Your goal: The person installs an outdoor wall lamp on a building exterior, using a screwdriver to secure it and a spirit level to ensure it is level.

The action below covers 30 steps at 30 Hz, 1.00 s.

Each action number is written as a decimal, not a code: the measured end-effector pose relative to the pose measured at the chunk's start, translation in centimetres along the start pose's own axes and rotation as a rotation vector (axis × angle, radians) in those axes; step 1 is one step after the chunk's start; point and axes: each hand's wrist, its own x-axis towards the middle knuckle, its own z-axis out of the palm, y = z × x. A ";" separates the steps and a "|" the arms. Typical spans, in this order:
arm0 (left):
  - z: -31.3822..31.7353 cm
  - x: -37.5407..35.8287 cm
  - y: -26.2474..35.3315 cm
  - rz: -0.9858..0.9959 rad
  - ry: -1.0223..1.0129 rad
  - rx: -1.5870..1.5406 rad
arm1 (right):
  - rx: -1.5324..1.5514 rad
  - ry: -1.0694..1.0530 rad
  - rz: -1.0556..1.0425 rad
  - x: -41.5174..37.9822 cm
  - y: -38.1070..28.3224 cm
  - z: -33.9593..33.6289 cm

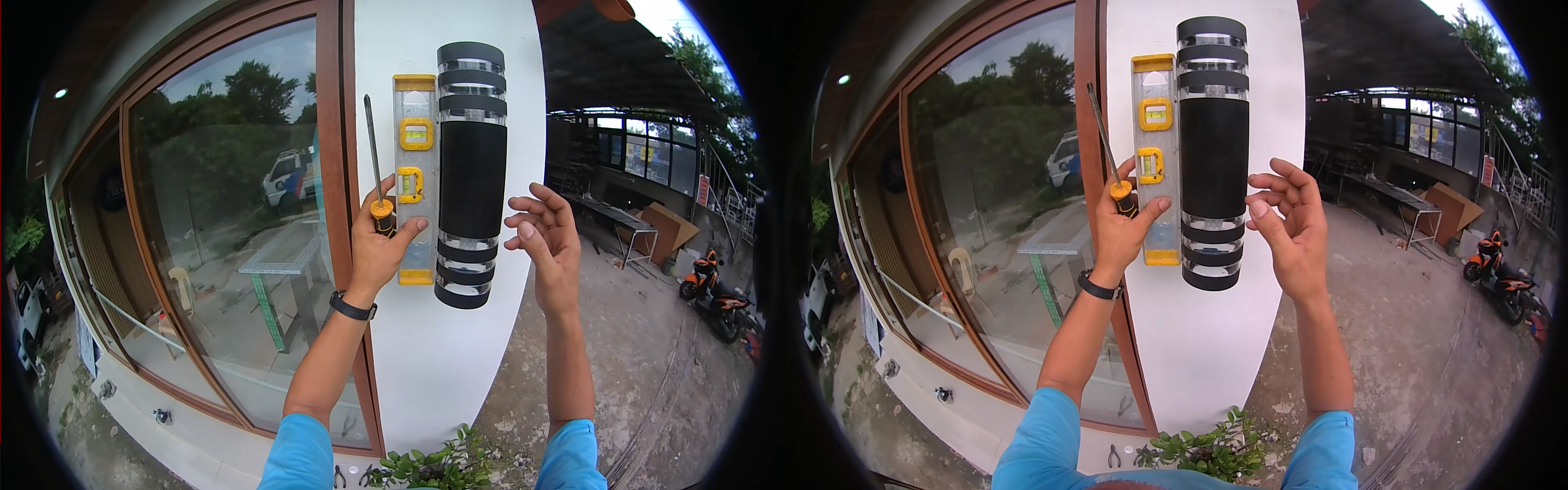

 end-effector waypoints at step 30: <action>-0.6 -0.2 -0.1 0.032 0.020 0.092 | 0.023 -0.015 -0.005 -0.6 0.1 0.9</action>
